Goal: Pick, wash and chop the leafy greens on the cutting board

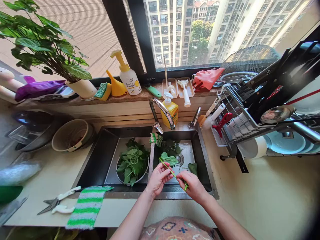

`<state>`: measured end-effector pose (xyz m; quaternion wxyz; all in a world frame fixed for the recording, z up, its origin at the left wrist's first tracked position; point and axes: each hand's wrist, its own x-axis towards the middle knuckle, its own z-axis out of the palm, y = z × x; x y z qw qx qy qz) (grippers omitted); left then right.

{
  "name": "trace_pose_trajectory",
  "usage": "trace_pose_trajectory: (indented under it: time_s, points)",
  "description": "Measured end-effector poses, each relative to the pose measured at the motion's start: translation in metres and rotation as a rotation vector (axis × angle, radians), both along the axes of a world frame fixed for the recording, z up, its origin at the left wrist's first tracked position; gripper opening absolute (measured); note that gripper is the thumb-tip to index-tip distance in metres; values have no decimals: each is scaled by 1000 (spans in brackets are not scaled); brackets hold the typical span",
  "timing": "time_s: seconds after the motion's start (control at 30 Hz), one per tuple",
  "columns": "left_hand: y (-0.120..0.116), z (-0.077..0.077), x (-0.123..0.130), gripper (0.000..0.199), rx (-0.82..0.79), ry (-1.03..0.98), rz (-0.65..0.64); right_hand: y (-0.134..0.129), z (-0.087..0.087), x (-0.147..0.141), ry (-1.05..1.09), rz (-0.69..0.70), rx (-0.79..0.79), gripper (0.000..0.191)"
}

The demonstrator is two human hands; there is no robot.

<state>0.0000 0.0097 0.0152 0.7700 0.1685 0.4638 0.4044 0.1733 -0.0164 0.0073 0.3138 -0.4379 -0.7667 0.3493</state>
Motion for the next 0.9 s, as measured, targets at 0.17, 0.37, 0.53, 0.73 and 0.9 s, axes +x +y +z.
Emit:
trace_pose_trajectory:
  time_s: [0.17,0.37,0.53,0.73,0.9]
  points:
    - [1,1,-1,37,-28,-19,-6,-3,-5,-5,-6,-1,53,14]
    - [-1,4,-7,38,-16,-12,-68,4,-1,-9,52,49,-40,11]
    - [-10,12,-19,41,2,6,-285,46,-10,-12,353,-181,-325,10]
    - [-24,8,-34,38,-43,9,-395,137,-1,7,1098,-729,-568,30]
    - [-24,0,-36,44,-26,16,-264,141,22,21,1096,-680,-504,29]
